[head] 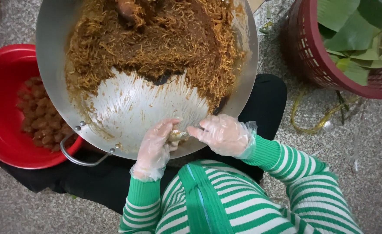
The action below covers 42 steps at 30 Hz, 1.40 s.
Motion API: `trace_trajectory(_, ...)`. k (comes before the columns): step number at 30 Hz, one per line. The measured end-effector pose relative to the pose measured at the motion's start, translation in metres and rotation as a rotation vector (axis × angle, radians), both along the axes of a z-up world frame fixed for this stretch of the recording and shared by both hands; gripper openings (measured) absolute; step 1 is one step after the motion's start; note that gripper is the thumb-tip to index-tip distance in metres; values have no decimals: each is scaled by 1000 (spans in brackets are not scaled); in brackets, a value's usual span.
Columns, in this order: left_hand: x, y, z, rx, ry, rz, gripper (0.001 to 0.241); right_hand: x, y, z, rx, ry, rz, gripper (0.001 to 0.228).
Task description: Forming and filling food balls using a mixture in a wok and a separate bowl of filling while wearing plastic gloves.
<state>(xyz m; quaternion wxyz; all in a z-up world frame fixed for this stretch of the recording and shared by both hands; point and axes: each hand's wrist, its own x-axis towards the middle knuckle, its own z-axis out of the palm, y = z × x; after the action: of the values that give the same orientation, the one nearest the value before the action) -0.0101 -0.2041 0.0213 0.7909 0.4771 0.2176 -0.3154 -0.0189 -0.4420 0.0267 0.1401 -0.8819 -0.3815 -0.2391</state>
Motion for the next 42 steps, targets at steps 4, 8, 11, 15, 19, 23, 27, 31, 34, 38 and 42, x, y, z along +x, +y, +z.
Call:
trace_trajectory(4, -2, 4, -22, -186, 43, 33, 32, 0, -10, -14, 27, 105, 27, 40)
trace_trajectory(8, 2, 11, -24, -628, 107, 175, 18, 21, -32, 12, 165, 321, 102, 40)
trace_trajectory(11, 4, 14, -36, -521, -9, 132, 15, 32, -44, 48, 245, 620, 36, 26)
trace_trajectory(15, 5, 4, -19, -367, -33, 187, 19, 24, -39, 32, 416, 609, -47, 16)
trace_trajectory(19, -1, 13, -43, -441, -172, 101, 24, 19, -40, 4, 552, 535, -84, 20)
trace_trajectory(23, 2, 21, -68, -729, -251, -38, 81, 20, -42, -5, 571, 537, -79, 24)
trace_trajectory(27, 12, 6, -33, -758, -295, -116, 62, 20, -42, -7, 563, 537, -91, 24)
trace_trajectory(31, 3, 1, -20, -431, -266, 165, 39, 19, -41, -3, 554, 545, -108, 24)
trace_trajectory(34, 6, 11, -31, -501, -203, 166, 42, 19, -39, 0, 538, 553, -124, 25)
trace_trajectory(38, 12, 7, -23, -447, -108, 210, 49, 19, -37, 1, 533, 569, -152, 25)
trace_trajectory(42, 9, -4, -13, -373, -182, 276, 46, 19, -38, 1, 522, 564, -138, 24)
